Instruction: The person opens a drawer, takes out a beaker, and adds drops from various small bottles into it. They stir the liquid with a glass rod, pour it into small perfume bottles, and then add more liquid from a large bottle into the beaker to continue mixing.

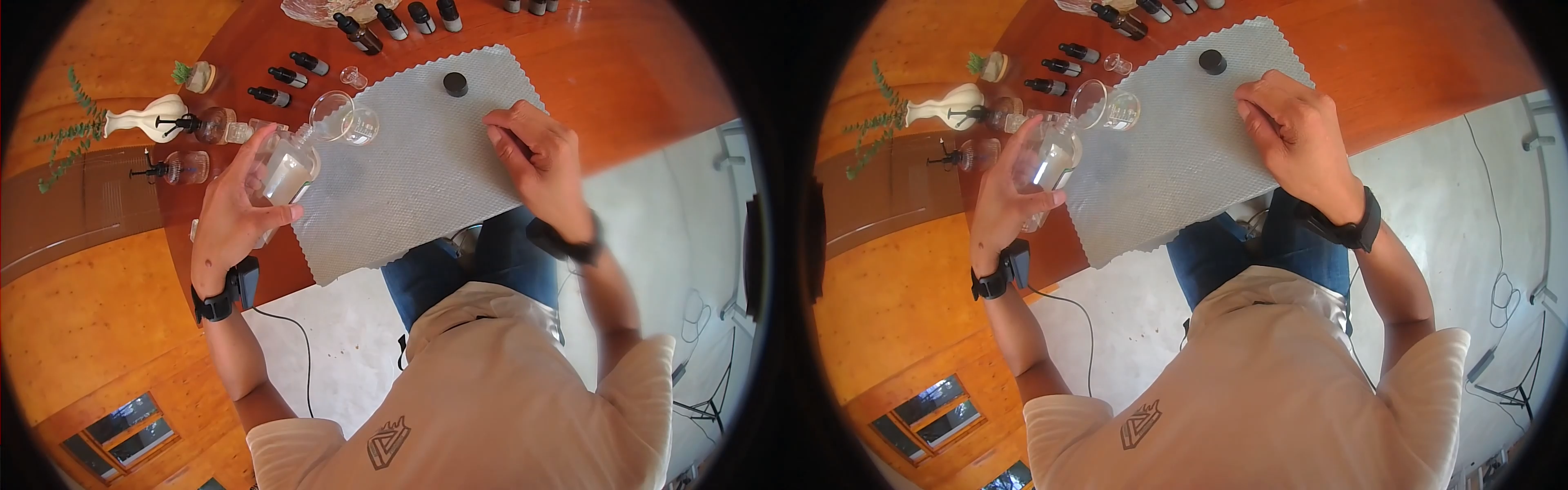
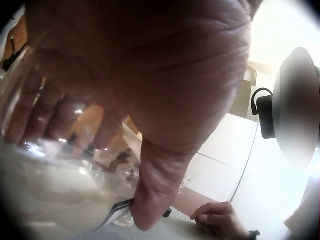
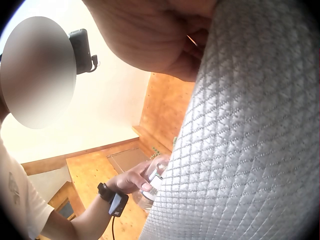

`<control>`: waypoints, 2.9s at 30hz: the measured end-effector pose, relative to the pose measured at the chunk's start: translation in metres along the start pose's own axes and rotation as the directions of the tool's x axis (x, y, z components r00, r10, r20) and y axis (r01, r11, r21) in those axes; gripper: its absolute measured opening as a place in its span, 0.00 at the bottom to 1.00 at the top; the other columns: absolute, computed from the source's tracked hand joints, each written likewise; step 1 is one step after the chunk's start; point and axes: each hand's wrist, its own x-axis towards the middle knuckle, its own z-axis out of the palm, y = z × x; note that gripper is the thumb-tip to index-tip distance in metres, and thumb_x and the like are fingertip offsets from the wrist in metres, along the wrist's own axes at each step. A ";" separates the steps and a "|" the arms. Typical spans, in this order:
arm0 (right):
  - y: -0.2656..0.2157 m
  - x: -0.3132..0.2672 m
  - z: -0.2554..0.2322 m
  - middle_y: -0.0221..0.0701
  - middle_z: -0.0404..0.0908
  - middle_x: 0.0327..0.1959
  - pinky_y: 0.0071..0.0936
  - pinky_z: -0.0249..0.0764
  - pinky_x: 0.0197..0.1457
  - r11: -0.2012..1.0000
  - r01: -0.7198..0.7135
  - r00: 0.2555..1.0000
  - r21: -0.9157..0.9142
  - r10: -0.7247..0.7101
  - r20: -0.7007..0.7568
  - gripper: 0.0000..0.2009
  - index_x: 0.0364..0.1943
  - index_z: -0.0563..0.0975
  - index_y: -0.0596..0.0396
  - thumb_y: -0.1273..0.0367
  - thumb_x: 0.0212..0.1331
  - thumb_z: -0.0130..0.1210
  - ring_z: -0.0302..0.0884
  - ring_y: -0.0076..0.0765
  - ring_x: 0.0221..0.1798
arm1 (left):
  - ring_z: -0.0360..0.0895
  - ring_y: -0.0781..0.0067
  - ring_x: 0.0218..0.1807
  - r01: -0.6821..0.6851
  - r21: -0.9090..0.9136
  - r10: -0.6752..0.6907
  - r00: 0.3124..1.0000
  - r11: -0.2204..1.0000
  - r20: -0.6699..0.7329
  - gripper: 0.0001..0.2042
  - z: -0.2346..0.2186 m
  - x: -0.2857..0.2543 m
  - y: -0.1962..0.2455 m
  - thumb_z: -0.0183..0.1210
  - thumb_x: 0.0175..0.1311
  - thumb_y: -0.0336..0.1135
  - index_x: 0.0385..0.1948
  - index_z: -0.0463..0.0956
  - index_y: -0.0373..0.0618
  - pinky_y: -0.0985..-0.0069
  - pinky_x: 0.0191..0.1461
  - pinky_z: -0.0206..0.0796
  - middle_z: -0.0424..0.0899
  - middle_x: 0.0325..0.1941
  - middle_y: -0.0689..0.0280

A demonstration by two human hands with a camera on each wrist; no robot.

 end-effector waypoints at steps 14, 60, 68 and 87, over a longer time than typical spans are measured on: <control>-0.001 0.000 -0.001 0.37 0.79 0.31 0.28 0.68 0.28 1.000 -0.010 1.000 0.010 0.010 -0.003 0.06 0.39 0.83 0.63 0.81 0.59 0.59 0.75 0.39 0.25 | 0.81 0.61 0.62 0.015 -0.007 -0.015 1.000 1.000 0.010 0.50 -0.001 -0.001 0.004 0.78 0.41 0.29 0.75 0.65 0.52 0.70 0.60 0.76 0.79 0.68 0.51; -0.109 0.091 0.039 0.20 0.72 0.22 0.17 0.63 0.29 0.959 -0.259 0.806 0.113 0.150 0.572 0.11 0.50 0.82 0.57 0.76 0.64 0.63 0.69 0.12 0.26 | 0.67 0.62 0.73 -0.556 -0.679 0.024 0.782 0.479 -0.623 0.50 0.126 -0.036 -0.070 0.80 0.44 0.34 0.74 0.59 0.46 0.63 0.76 0.60 0.72 0.69 0.58; -0.193 0.116 0.102 0.38 0.83 0.31 0.29 0.75 0.36 0.978 0.155 0.632 0.140 -0.207 0.747 0.14 0.51 0.79 0.59 0.79 0.62 0.63 0.79 0.29 0.29 | 0.68 0.61 0.72 -0.602 -0.658 0.042 0.751 0.452 -0.659 0.50 0.130 -0.032 -0.074 0.80 0.45 0.38 0.74 0.60 0.45 0.63 0.75 0.60 0.74 0.67 0.57; -0.228 0.108 0.109 0.48 0.82 0.28 0.48 0.74 0.34 0.831 0.554 0.540 -0.041 -0.322 0.778 0.15 0.43 0.81 0.59 0.61 0.63 0.66 0.80 0.61 0.31 | 0.69 0.58 0.72 -0.539 -0.637 0.037 0.779 0.552 -0.627 0.50 0.119 -0.046 -0.072 0.79 0.45 0.37 0.74 0.59 0.44 0.64 0.75 0.61 0.72 0.70 0.54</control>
